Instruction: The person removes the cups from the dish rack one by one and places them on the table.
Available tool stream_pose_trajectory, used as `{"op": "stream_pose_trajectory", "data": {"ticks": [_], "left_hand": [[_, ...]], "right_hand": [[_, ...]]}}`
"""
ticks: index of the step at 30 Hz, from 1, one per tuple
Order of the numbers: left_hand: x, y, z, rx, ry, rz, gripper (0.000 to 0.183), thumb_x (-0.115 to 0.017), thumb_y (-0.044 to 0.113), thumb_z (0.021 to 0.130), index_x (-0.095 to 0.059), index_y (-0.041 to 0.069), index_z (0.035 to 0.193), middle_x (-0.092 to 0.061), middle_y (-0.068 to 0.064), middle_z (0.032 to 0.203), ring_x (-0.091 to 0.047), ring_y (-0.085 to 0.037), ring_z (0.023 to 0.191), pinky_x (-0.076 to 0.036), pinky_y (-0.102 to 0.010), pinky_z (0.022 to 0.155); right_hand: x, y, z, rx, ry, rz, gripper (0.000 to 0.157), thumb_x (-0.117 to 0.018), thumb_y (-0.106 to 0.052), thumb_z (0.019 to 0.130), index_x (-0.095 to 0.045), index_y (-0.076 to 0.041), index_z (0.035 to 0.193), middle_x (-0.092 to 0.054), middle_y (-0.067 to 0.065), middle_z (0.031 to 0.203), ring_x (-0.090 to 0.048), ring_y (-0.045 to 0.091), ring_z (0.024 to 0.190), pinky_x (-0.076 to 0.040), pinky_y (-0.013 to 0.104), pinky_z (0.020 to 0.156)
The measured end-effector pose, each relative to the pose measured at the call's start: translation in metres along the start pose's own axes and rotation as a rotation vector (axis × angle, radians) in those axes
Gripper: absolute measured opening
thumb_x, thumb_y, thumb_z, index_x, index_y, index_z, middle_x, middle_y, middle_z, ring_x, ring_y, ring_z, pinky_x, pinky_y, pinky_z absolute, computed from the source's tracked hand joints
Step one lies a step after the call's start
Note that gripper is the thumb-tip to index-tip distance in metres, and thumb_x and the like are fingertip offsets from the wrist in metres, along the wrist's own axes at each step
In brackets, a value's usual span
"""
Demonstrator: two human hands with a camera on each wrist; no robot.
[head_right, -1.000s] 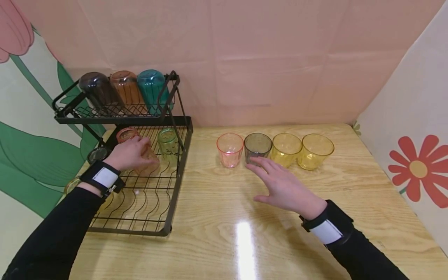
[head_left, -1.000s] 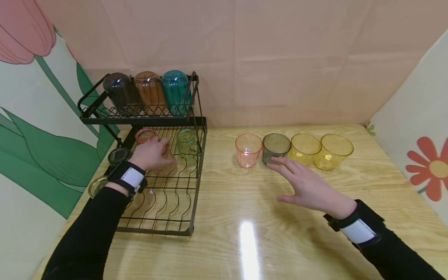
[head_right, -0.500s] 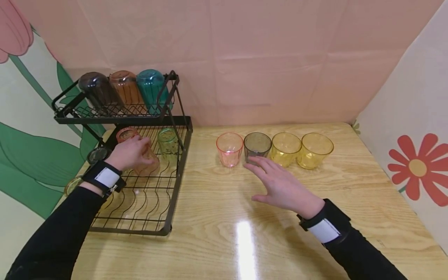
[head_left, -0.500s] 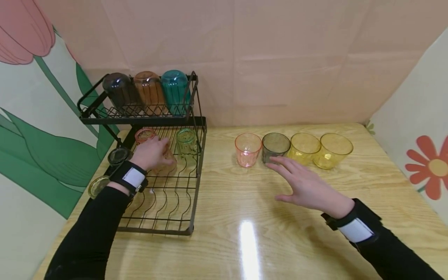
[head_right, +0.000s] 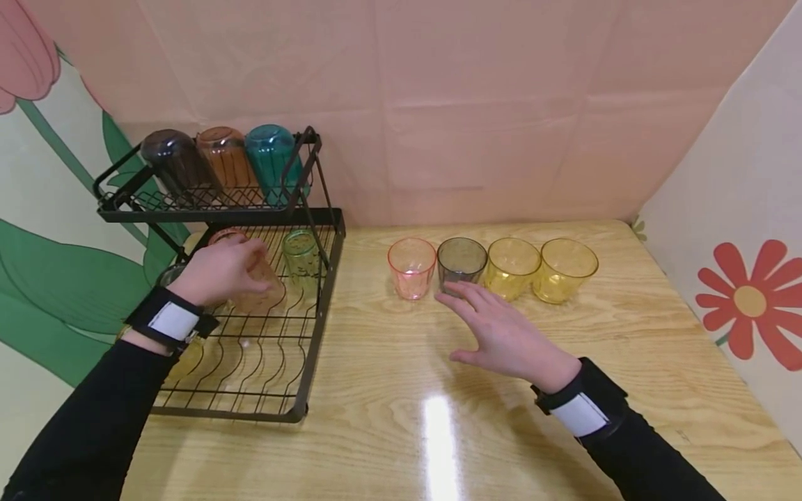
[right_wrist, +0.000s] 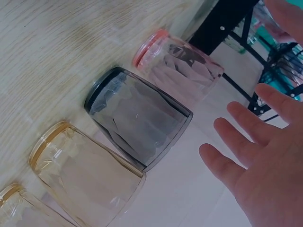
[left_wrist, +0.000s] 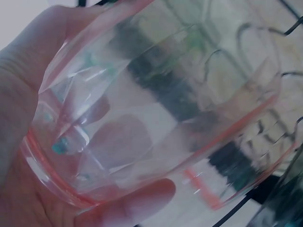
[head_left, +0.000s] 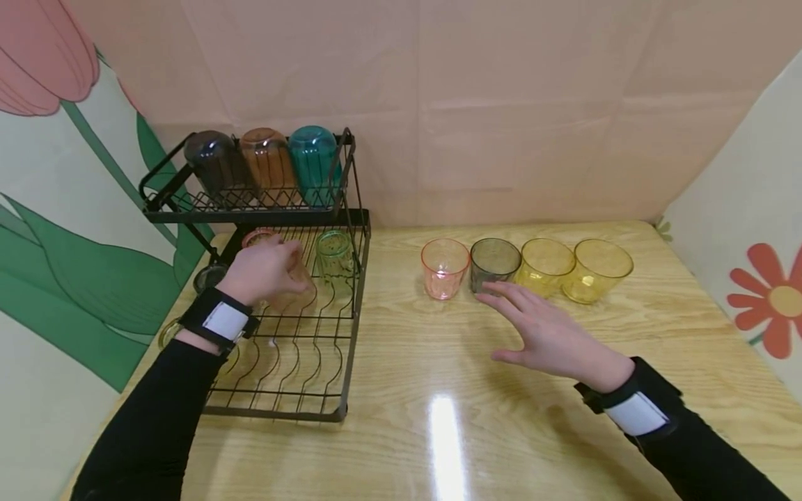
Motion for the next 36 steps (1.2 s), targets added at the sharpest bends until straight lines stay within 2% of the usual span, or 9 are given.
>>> {"op": "stream_pose_trajectory", "data": {"ticks": [5,9,14,20,26,31,34,36], "left_hand": [[0.022,0.005,-0.005,-0.013,0.007,0.016,0.05,-0.073,0.041,0.069,-0.057,0.009,0.104,-0.052,-0.006,0.08,-0.049,-0.02,0.067,-0.04,-0.033,0.049],[0.036,0.009,-0.008,-0.024,0.025,0.039,0.046,-0.074,0.041,0.068,-0.056,0.011,0.098,-0.047,-0.003,0.075,-0.046,-0.02,0.064,-0.036,-0.031,0.049],[0.042,0.014,-0.01,-0.043,0.041,0.055,0.044,-0.074,0.041,0.068,-0.056,0.012,0.094,-0.045,-0.002,0.073,-0.044,-0.019,0.061,-0.035,-0.03,0.047],[0.046,0.025,-0.013,-0.071,0.044,0.04,0.047,-0.073,0.043,0.067,-0.057,0.011,0.097,-0.047,-0.001,0.076,-0.044,-0.017,0.062,-0.037,-0.03,0.048],[0.051,0.054,-0.014,-0.149,0.045,0.011,0.046,-0.073,0.046,0.067,-0.054,0.015,0.093,-0.044,0.001,0.075,-0.042,-0.015,0.061,-0.035,-0.027,0.048],[0.055,0.083,-0.015,-0.262,0.06,-0.006,0.048,-0.074,0.047,0.066,-0.053,0.015,0.095,-0.042,0.002,0.076,-0.041,-0.013,0.058,-0.033,-0.025,0.042],[0.055,0.098,-0.013,-0.314,0.071,-0.028,0.052,-0.074,0.048,0.065,-0.055,0.016,0.1,-0.043,0.003,0.077,-0.042,-0.012,0.061,-0.034,-0.023,0.044],[0.055,0.108,-0.012,-0.34,0.072,-0.047,0.053,-0.074,0.05,0.065,-0.056,0.017,0.103,-0.044,0.004,0.08,-0.042,-0.011,0.063,-0.035,-0.022,0.045]], "right_hand": [[0.0,0.0,-0.001,0.002,-0.001,0.001,0.089,-0.071,-0.05,0.069,-0.03,-0.014,0.14,-0.032,0.013,0.138,-0.035,0.031,0.12,-0.035,0.051,0.09],[0.001,0.0,-0.002,-0.003,0.001,-0.001,0.091,-0.075,-0.045,0.066,-0.031,-0.013,0.139,-0.032,0.012,0.137,-0.036,0.03,0.12,-0.037,0.051,0.088],[0.001,-0.002,-0.002,-0.008,0.001,0.009,0.09,-0.075,-0.042,0.066,-0.031,-0.014,0.14,-0.032,0.012,0.137,-0.035,0.029,0.12,-0.036,0.051,0.089],[0.0,-0.002,-0.002,-0.042,0.016,0.038,0.081,-0.066,-0.049,0.074,-0.03,-0.017,0.14,-0.031,0.008,0.139,-0.036,0.027,0.12,-0.036,0.05,0.09],[-0.003,-0.003,0.002,-0.094,0.025,0.104,0.078,-0.063,-0.049,0.078,-0.028,-0.019,0.141,-0.028,0.006,0.142,-0.035,0.027,0.121,-0.037,0.048,0.09],[-0.006,-0.005,0.008,-0.139,0.028,0.245,0.08,-0.065,-0.043,0.079,-0.022,-0.02,0.143,-0.021,0.006,0.145,-0.028,0.027,0.126,-0.032,0.05,0.093],[-0.005,-0.007,0.014,-0.167,0.066,0.385,0.085,-0.068,-0.034,0.079,-0.014,-0.02,0.144,-0.013,0.003,0.147,-0.023,0.026,0.129,-0.029,0.049,0.096],[0.001,-0.013,0.02,-0.192,0.106,0.507,0.09,-0.069,-0.023,0.08,-0.007,-0.019,0.145,-0.008,0.004,0.148,-0.018,0.027,0.131,-0.028,0.05,0.097]]}}
Point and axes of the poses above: each hand's wrist, its own z-axis towards the middle knuckle, its own x-axis out of the back of the hand, y = z × x, the point moved 6 cm from there along z, towards the middle knuckle
